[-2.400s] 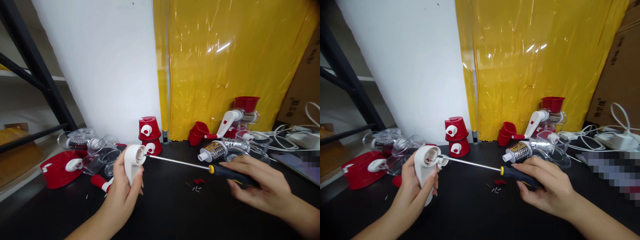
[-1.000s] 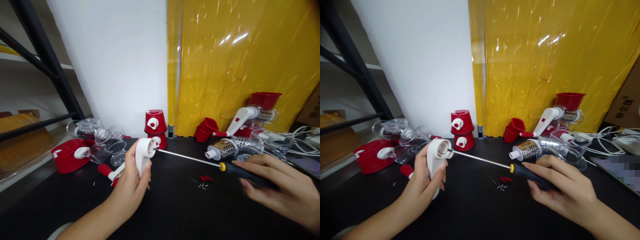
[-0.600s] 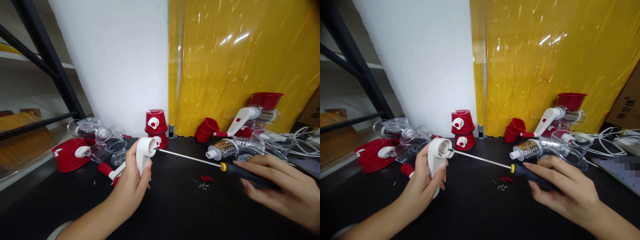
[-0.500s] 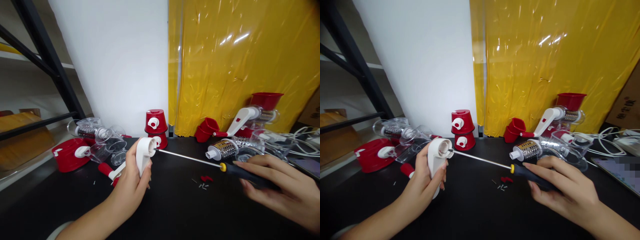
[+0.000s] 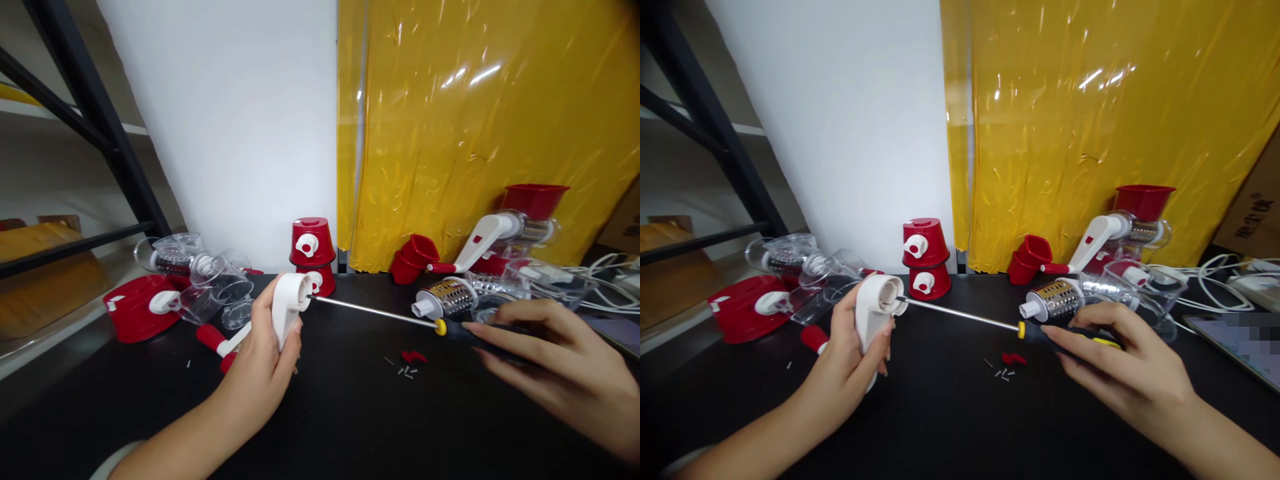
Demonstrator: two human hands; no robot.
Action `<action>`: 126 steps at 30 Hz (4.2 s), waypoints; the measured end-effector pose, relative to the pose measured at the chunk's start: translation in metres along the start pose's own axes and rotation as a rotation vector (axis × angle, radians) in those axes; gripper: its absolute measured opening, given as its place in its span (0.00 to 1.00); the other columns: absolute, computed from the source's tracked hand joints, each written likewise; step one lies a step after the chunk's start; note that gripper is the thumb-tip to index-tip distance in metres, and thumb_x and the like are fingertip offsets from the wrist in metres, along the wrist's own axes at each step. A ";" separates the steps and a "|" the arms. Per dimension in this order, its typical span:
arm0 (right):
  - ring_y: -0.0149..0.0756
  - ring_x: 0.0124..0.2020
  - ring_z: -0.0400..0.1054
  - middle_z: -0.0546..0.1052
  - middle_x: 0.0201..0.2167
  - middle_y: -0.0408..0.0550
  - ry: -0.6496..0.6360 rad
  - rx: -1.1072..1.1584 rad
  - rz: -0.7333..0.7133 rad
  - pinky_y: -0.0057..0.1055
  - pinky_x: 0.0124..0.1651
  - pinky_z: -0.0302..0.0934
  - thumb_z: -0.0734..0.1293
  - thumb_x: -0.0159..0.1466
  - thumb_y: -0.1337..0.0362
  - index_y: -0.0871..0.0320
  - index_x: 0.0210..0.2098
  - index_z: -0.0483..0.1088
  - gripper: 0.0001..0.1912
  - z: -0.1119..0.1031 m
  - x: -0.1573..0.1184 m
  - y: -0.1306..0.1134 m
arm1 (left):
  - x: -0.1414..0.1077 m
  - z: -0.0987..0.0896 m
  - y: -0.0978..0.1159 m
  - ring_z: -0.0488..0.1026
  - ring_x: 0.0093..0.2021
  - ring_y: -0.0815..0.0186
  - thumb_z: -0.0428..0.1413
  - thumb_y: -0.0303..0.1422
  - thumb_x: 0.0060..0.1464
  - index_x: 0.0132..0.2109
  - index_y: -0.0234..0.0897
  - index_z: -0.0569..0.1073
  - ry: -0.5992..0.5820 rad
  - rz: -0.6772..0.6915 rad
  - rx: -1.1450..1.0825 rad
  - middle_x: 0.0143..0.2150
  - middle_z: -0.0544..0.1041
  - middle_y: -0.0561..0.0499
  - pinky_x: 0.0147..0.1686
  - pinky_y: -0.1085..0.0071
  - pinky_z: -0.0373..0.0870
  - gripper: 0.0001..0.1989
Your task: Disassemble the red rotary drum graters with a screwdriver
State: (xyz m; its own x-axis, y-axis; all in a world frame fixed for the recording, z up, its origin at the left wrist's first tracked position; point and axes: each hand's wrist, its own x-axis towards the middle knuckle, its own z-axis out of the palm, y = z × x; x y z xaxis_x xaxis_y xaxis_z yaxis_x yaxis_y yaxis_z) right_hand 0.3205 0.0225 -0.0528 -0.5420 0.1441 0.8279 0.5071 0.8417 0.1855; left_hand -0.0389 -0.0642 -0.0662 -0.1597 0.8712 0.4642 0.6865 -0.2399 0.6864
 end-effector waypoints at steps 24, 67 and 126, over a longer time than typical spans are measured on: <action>0.36 0.18 0.74 0.79 0.21 0.44 -0.013 0.042 0.438 0.27 0.19 0.64 0.61 0.67 0.59 0.53 0.28 0.75 0.15 0.002 0.007 -0.017 | 0.004 -0.001 0.009 0.79 0.48 0.53 0.47 0.32 0.66 0.72 0.40 0.43 0.029 0.244 0.260 0.57 0.72 0.36 0.42 0.57 0.80 0.33; 0.33 0.16 0.65 0.75 0.21 0.45 -0.079 0.494 0.982 0.27 0.16 0.61 0.62 0.66 0.46 0.54 0.36 0.74 0.19 0.003 0.007 -0.019 | 0.004 -0.004 0.013 0.77 0.52 0.52 0.49 0.32 0.65 0.72 0.41 0.39 0.148 0.268 0.307 0.63 0.65 0.34 0.45 0.58 0.79 0.35; 0.35 0.15 0.65 0.73 0.22 0.44 -0.007 0.722 1.061 0.30 0.14 0.62 0.57 0.67 0.40 0.51 0.43 0.70 0.23 0.009 0.010 -0.022 | 0.003 -0.001 0.007 0.79 0.38 0.59 0.49 0.33 0.66 0.72 0.35 0.39 0.113 0.234 0.317 0.52 0.73 0.38 0.32 0.65 0.79 0.36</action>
State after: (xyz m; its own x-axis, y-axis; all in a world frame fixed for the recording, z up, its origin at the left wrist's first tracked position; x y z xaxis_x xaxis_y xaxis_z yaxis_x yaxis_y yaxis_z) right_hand 0.2980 0.0098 -0.0538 -0.1022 0.9149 0.3905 0.2153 0.4035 -0.8893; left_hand -0.0354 -0.0637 -0.0599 -0.0382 0.7519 0.6581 0.8956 -0.2664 0.3564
